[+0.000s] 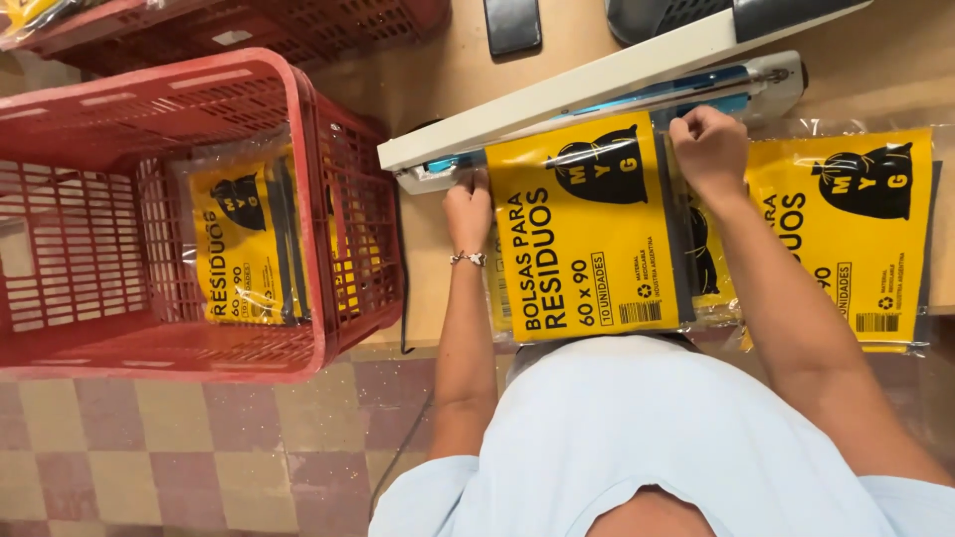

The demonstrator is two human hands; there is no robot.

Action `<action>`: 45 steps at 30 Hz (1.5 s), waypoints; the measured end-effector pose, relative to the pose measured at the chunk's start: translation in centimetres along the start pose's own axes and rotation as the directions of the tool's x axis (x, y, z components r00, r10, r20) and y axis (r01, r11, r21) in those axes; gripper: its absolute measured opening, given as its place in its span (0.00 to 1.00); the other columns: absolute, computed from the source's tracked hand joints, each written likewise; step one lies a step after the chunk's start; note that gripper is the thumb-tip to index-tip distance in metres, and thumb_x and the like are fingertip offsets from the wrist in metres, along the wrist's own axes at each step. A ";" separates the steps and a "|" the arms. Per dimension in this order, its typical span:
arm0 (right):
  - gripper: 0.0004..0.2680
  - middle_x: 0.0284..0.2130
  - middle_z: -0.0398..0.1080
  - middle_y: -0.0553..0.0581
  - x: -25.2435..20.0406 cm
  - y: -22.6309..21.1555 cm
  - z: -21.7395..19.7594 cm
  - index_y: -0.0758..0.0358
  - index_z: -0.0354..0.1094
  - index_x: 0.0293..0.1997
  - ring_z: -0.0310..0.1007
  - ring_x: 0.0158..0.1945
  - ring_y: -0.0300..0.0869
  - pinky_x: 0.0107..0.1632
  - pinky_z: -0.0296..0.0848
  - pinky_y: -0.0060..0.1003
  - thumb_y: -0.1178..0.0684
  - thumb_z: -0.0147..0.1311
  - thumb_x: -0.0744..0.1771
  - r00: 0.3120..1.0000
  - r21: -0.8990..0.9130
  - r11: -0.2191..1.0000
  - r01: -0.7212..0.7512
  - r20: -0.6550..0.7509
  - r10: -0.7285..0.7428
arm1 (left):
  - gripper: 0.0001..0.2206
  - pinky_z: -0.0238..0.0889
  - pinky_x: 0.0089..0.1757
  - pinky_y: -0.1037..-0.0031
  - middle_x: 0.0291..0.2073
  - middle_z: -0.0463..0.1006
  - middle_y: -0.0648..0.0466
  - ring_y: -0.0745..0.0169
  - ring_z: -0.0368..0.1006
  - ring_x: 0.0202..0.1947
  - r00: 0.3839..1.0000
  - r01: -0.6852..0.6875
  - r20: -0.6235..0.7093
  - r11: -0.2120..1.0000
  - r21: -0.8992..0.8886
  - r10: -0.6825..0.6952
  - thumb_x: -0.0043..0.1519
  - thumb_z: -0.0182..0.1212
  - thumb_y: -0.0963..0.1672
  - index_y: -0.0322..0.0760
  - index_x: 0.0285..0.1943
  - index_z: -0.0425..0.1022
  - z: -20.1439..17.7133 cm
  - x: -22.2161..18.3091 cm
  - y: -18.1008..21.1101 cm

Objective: Sealing the outer plastic packaging of trash bags using a manual heat sealer and placing them into a storage crate.

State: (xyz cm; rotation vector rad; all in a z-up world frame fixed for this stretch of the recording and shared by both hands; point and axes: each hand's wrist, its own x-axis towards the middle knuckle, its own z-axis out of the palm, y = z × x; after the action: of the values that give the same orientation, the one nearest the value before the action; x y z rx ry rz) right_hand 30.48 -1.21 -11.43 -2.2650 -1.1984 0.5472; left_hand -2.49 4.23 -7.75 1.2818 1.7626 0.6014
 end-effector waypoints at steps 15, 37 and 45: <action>0.31 0.34 0.76 0.62 6.2 -18.5 -5.8 0.60 0.74 0.41 0.73 0.40 0.53 0.35 0.69 0.47 0.20 0.30 0.71 0.762 -0.568 0.509 0.647 0.521 -0.386 | 0.21 0.45 0.27 0.71 0.17 0.62 0.58 0.68 0.52 0.21 0.994 0.067 -0.085 0.995 -0.080 -0.074 0.67 0.49 0.51 0.39 0.22 0.64 0.4 0.6 -0.5; 0.33 0.31 0.73 0.62 6.1 -16.2 -3.0 0.57 0.73 0.44 0.73 0.36 0.53 0.35 0.68 0.46 0.16 0.28 0.67 0.769 -0.513 0.702 0.495 0.634 -0.080 | 0.20 0.49 0.22 0.78 0.14 0.58 0.64 0.74 0.54 0.16 0.999 0.044 -0.021 0.970 -0.240 -0.050 0.68 0.50 0.49 0.46 0.22 0.55 -0.4 -0.9 0.1; 0.33 0.44 0.76 0.62 6.2 -15.7 -2.7 0.55 0.74 0.49 0.75 0.44 0.58 0.38 0.69 0.53 0.16 0.29 0.65 0.786 -0.498 0.713 0.493 0.606 -0.120 | 0.19 0.47 0.26 0.78 0.18 0.57 0.65 0.76 0.51 0.22 0.998 0.029 0.053 0.971 -0.239 -0.017 0.67 0.51 0.51 0.45 0.24 0.56 -0.8 -1.3 0.4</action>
State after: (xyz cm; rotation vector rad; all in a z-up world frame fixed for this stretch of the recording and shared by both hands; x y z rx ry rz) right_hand 25.34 10.83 -0.41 -2.3923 -2.3325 0.7475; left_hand -2.83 3.29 -6.57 1.0986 1.6067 0.7382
